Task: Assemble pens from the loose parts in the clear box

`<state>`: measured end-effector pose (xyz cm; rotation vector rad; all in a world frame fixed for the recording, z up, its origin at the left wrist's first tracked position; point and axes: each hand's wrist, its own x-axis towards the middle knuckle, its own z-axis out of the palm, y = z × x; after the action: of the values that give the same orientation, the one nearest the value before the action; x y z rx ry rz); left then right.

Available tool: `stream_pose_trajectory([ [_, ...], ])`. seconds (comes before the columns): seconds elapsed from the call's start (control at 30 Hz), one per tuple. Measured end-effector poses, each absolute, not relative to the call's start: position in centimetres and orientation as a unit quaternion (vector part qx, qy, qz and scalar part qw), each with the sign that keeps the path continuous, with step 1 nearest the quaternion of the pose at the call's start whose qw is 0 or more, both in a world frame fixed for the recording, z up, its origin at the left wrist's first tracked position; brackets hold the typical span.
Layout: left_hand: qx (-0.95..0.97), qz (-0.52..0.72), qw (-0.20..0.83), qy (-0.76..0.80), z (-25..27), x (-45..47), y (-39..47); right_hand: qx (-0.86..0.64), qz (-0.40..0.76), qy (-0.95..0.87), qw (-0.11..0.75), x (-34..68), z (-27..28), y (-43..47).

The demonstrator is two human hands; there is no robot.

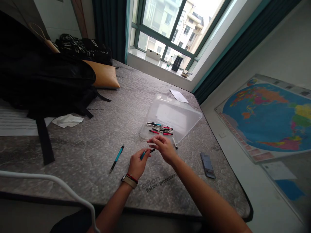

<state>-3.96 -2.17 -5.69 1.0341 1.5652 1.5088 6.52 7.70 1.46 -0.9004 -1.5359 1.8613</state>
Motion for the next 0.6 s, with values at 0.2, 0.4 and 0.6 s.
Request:
stream_pose_trajectory([
  [0.2,0.412,0.578,0.357,0.608,-5.8,-3.8,-2.2,-0.354,0.678,-0.563,0.312,6.3,0.3,7.1],
  [0.4,0.411,0.582,0.363,0.601,-6.0,-3.9,-2.1,-0.363,0.670,-0.571,0.306,6.6,0.0,7.0],
  [0.6,0.411,0.586,0.362,0.597,-5.9,-4.0,-2.0,-0.358,0.667,-0.564,0.329,6.3,0.2,6.9],
])
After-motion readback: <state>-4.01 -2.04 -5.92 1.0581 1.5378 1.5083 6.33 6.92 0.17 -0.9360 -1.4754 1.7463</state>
